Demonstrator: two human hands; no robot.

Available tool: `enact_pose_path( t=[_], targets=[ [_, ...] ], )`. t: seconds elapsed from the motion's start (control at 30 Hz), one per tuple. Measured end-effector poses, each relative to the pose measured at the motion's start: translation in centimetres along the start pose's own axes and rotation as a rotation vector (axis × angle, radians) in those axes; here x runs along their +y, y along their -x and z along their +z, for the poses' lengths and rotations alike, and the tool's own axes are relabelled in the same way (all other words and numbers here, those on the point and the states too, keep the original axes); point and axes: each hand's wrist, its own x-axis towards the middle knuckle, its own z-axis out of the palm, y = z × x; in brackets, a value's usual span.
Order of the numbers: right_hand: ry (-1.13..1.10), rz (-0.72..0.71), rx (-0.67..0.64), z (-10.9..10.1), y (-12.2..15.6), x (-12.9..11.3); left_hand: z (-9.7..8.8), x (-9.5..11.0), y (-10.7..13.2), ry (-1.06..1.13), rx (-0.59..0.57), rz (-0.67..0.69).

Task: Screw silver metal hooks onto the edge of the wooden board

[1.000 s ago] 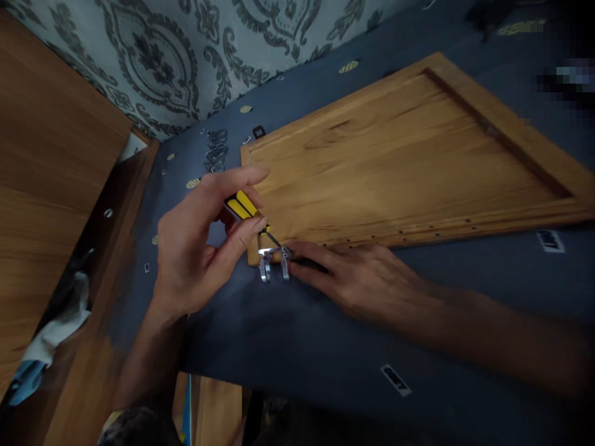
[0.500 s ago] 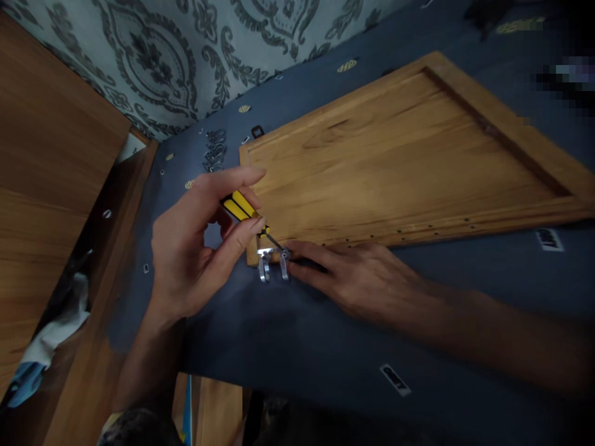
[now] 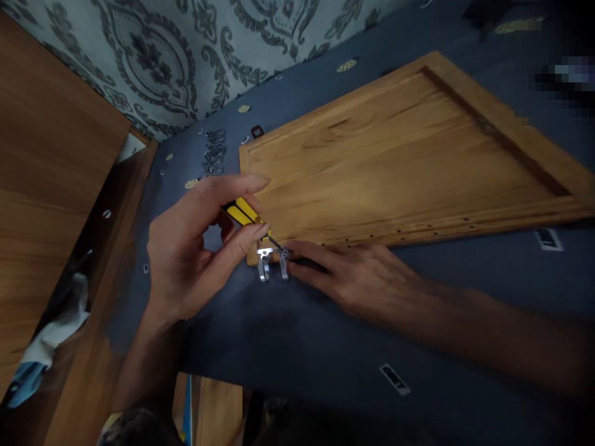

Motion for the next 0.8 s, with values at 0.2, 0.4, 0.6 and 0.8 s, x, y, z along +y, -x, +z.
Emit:
enact_pose_path(
  t=[0.2,0.4,0.6,0.8],
  targets=[
    [-0.043,-0.003,-0.015,-0.03,-0.07,0.16,-0.22,0.05,0.13,-0.028,-0.017,0.07],
    [-0.018,-0.011,-0.102,-0.76,-0.23,0.12,-0.06,-0.01,0.13,-0.018,-0.009,0.127],
    [-0.047,-0.002,-0.122,-0.84,-0.24,0.06,0.17,-0.1,0.14,-0.057,0.025,0.095],
    [-0.034,0.004,-0.066,-0.27,-0.11,0.06,0.24,-0.06,0.02,-0.096,0.026,0.081]
  ],
)
